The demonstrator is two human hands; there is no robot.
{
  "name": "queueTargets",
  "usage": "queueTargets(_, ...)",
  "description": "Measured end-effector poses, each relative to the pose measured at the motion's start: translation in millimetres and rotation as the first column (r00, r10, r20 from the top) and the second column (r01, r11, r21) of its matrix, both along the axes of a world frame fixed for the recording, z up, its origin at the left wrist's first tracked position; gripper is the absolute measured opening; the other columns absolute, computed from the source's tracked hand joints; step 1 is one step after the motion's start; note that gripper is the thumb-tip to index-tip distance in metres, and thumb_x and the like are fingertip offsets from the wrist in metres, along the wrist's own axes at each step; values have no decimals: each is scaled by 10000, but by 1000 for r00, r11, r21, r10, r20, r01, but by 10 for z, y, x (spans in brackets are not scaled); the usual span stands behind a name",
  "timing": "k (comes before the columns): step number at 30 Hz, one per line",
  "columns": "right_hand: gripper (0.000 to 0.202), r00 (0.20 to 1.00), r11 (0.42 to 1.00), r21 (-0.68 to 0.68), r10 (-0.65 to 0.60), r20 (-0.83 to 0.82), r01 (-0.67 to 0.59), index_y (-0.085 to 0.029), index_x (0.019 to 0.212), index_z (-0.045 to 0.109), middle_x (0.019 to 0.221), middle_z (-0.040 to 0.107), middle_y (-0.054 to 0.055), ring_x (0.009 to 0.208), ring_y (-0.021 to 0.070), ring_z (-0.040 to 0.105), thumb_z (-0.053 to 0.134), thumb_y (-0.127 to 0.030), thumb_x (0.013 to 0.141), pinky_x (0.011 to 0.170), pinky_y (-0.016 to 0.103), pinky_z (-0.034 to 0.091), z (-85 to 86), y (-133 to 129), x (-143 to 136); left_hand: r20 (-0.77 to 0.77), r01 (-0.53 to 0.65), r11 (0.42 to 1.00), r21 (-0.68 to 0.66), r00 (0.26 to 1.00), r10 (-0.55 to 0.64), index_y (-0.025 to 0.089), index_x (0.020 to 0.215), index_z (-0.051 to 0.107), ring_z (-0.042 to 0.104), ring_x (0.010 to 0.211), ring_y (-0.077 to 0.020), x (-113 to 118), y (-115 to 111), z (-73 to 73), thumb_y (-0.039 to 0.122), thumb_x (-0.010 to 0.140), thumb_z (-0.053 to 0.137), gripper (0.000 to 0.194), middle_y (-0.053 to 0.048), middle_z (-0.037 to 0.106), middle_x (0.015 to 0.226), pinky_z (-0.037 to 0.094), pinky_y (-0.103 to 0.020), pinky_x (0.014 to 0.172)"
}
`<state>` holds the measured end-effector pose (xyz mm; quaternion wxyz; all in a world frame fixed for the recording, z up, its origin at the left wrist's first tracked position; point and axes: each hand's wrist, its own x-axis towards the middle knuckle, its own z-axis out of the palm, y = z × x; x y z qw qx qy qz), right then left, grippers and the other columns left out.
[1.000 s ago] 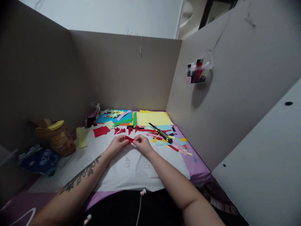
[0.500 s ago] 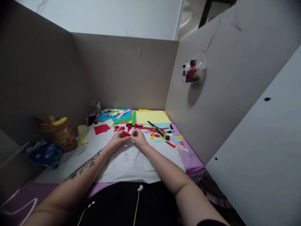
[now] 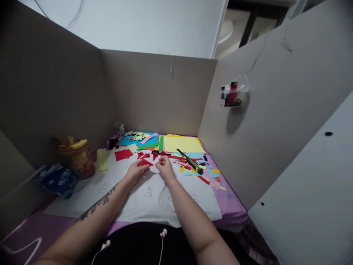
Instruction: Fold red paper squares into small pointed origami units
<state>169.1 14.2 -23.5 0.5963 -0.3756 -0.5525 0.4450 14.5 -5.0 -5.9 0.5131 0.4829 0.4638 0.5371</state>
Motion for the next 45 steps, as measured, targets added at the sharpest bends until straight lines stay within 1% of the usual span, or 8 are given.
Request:
queueTargets(3,88,980,984,175,-76,186,43,-203,790,527,730,537,-15,673,143,524,542,-194,704,618,255,406,22,-20,34,20,-27,999,-29,999,28,127,695,579,520,496,-99,-6,16,-3,239,558,723,228,-8,609,586,366,-206,494)
queueTargets(6,137,919,949,312,-88,384,-40,-205,792,609,892,555,36,850,179,545,519,-132,719,683,272,429,41,-66,1,68,-9,999,-40,998,12,126,689,578,538,519,-110,-13,15,-1,254,562,731,237,-13,611,585,379,-210,513)
queueTargets(12,191,880,917,386,-102,464,-97,-211,815,643,851,593,37,856,186,561,511,-92,748,762,305,446,13,-69,-50,87,97,995,-19,992,-95,114,707,595,543,543,-107,-21,16,-25,233,578,725,218,-21,619,612,389,-209,539)
queueTargets(19,152,879,952,304,-112,464,-38,-214,794,651,827,649,31,798,186,587,519,-147,759,707,298,442,10,-33,-23,35,144,990,-11,989,-143,144,970,581,586,609,-118,-48,37,-45,130,578,662,400,-31,664,779,408,-207,560)
queueTargets(29,68,931,990,138,-80,355,32,-205,727,592,711,611,2,669,164,544,525,-215,725,627,271,411,101,-90,-79,-100,106,994,21,990,-103,143,929,582,578,587,-121,-49,29,-34,162,602,648,334,-30,655,748,406,-206,523)
queueTargets(32,47,943,992,118,-89,321,53,-200,726,565,692,576,-11,646,151,521,529,-199,696,610,258,399,107,-89,-79,-61,110,994,24,992,-108,152,1013,549,569,566,-121,-40,17,-8,207,599,686,439,-14,637,719,412,-216,519)
queueTargets(39,56,947,990,139,-23,320,-23,-199,754,545,680,545,-20,631,141,502,532,-205,700,595,250,386,133,-159,-117,-111,4,996,87,994,6,164,1019,560,465,460,-84,-38,14,19,262,614,705,442,44,538,571,306,-190,451)
queueTargets(45,140,970,997,60,32,241,-48,-204,824,523,676,536,-23,626,145,506,572,-243,698,598,258,399,118,-172,-130,-188,7,991,136,982,19,173,968,605,402,449,-72,-37,-9,44,237,619,681,362,71,458,517,283,-185,445)
